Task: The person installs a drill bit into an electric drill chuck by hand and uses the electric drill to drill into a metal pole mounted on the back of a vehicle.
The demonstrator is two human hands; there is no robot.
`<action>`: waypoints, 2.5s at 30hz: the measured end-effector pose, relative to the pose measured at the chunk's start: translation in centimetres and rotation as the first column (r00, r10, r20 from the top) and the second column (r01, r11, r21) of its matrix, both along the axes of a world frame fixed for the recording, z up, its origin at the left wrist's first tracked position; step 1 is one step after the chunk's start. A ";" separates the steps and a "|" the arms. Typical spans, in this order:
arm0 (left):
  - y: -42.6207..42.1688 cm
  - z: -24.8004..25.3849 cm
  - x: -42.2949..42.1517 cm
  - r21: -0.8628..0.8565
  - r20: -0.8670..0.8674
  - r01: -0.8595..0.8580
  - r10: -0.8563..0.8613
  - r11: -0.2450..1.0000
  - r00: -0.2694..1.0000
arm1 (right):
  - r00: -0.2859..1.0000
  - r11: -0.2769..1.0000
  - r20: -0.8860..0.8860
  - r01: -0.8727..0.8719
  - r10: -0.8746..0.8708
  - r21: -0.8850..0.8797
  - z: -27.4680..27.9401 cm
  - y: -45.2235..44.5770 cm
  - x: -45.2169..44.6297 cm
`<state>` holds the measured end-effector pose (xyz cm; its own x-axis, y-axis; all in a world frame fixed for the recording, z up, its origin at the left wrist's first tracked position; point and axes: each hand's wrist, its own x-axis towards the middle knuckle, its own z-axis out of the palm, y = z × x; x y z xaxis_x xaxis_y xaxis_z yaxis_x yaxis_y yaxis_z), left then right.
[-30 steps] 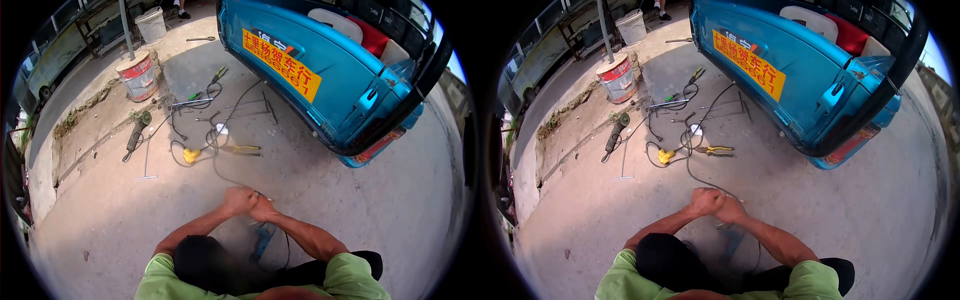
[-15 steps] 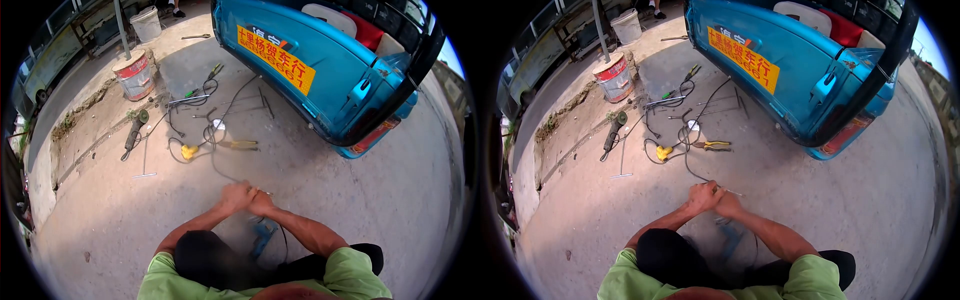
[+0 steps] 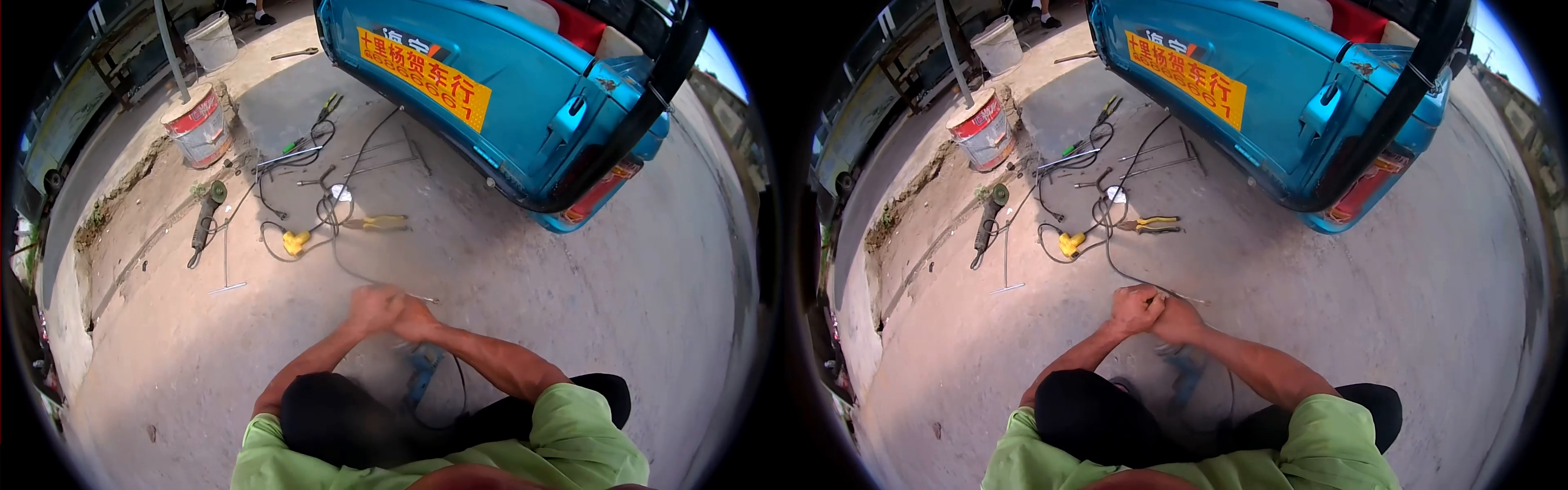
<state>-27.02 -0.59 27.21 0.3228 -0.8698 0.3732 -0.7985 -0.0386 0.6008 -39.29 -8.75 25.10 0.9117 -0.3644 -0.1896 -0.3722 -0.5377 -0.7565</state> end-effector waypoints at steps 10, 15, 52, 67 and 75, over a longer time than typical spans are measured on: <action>0.6 -2.0 -0.4 0.080 -0.040 0.149 -0.146 0.986 0.988 | 0.995 0.931 -0.095 0.053 -0.020 0.360 -0.9 0.5 -1.6; 0.6 -1.6 -1.4 0.216 0.002 -0.035 0.036 0.976 0.999 | 0.988 0.976 -0.080 0.140 -0.128 0.166 -0.5 1.3 -1.4; 0.4 2.3 -0.7 0.048 0.090 -0.083 0.078 0.995 0.993 | 0.969 0.971 0.154 0.168 -0.195 0.169 0.6 1.7 0.4; 2.0 1.0 -0.8 0.302 0.076 -0.226 0.213 0.926 0.974 | 0.967 0.967 0.023 0.254 -0.254 -0.026 -0.4 2.5 0.6; 2.0 -0.2 -0.1 0.055 -0.027 -0.010 0.012 0.998 1.000 | 0.968 0.969 0.051 0.242 -0.244 0.042 -1.0 2.5 0.2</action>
<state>-27.09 1.45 27.01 0.3422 -0.8850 0.3158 -0.7809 -0.0809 0.6194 -39.08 -6.30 24.11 0.8059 -0.5707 -0.1577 -0.4453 -0.4088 -0.7966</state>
